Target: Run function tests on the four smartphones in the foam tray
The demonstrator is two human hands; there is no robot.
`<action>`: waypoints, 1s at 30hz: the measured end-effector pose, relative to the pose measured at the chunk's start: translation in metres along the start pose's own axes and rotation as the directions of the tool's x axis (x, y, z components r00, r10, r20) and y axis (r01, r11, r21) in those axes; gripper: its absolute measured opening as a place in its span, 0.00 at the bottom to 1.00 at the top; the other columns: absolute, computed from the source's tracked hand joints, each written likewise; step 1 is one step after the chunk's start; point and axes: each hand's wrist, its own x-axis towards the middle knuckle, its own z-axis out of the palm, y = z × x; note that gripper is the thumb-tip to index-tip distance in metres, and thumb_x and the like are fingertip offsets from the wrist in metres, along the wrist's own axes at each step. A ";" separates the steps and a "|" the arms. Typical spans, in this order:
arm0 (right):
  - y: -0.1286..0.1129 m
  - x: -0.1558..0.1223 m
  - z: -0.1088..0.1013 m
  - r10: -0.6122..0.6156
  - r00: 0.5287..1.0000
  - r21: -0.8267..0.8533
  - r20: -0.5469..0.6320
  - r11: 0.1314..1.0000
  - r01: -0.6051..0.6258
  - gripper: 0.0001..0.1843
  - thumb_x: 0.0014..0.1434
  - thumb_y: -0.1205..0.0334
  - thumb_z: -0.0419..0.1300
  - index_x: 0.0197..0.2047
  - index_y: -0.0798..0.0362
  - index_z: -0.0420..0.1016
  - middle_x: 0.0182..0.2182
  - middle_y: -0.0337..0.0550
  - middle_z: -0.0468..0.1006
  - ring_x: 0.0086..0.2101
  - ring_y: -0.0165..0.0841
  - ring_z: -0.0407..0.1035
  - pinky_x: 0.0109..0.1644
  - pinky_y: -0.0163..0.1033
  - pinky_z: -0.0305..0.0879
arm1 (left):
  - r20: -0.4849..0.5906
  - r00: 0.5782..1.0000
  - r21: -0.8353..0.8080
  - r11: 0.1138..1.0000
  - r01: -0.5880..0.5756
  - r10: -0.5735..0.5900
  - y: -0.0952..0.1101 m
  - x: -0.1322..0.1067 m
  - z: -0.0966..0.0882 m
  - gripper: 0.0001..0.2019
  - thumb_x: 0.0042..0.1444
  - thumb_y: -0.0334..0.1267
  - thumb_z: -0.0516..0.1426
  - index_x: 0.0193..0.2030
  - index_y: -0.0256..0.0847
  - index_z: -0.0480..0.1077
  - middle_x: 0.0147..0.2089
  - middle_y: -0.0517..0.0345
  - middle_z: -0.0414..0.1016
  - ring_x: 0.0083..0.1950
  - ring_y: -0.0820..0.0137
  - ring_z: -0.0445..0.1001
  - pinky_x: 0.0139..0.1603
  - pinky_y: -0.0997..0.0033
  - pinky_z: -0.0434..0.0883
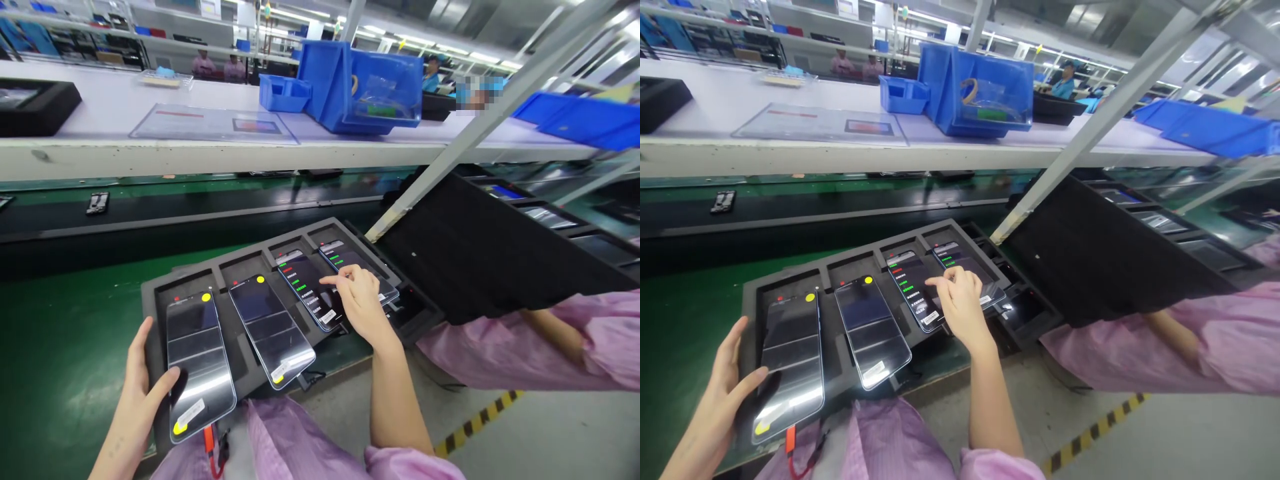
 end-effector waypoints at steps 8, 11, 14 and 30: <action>0.010 -0.012 -0.007 -0.056 0.998 0.067 0.003 0.996 0.055 0.25 0.64 0.58 0.38 0.37 0.43 0.78 0.34 0.41 0.66 0.38 0.33 0.62 0.53 0.48 0.51 | -0.001 1.000 -0.021 1.000 -0.009 0.009 -0.004 0.002 -0.001 0.39 0.45 0.46 0.58 0.64 0.56 0.47 0.69 0.67 0.46 0.67 0.58 0.49 0.68 0.59 0.42; 0.027 -0.008 -0.016 0.033 0.989 -0.020 -0.144 0.999 -0.037 0.27 0.63 0.57 0.38 0.34 0.44 0.79 0.34 0.42 0.67 0.39 0.35 0.62 0.52 0.50 0.51 | 0.008 1.000 -0.015 1.000 0.023 -0.023 -0.001 0.001 -0.001 0.38 0.46 0.48 0.57 0.64 0.58 0.46 0.69 0.66 0.44 0.66 0.57 0.50 0.67 0.56 0.41; 0.048 0.001 -0.024 0.127 0.975 -0.128 -0.180 0.980 -0.151 0.26 0.62 0.58 0.40 0.30 0.45 0.79 0.34 0.43 0.68 0.40 0.37 0.62 0.53 0.53 0.50 | 0.029 0.999 -0.005 0.999 0.042 -0.042 0.001 0.000 -0.001 0.36 0.49 0.49 0.56 0.64 0.60 0.45 0.70 0.67 0.42 0.68 0.58 0.47 0.67 0.54 0.41; 0.073 0.036 -0.029 0.128 0.985 -0.063 -0.117 0.989 -0.136 0.27 0.63 0.55 0.38 0.34 0.45 0.79 0.35 0.42 0.69 0.40 0.34 0.64 0.53 0.48 0.54 | -0.014 0.999 0.003 0.999 -0.039 0.039 -0.004 0.003 0.002 0.33 0.52 0.50 0.53 0.64 0.60 0.45 0.69 0.67 0.45 0.69 0.61 0.43 0.68 0.56 0.42</action>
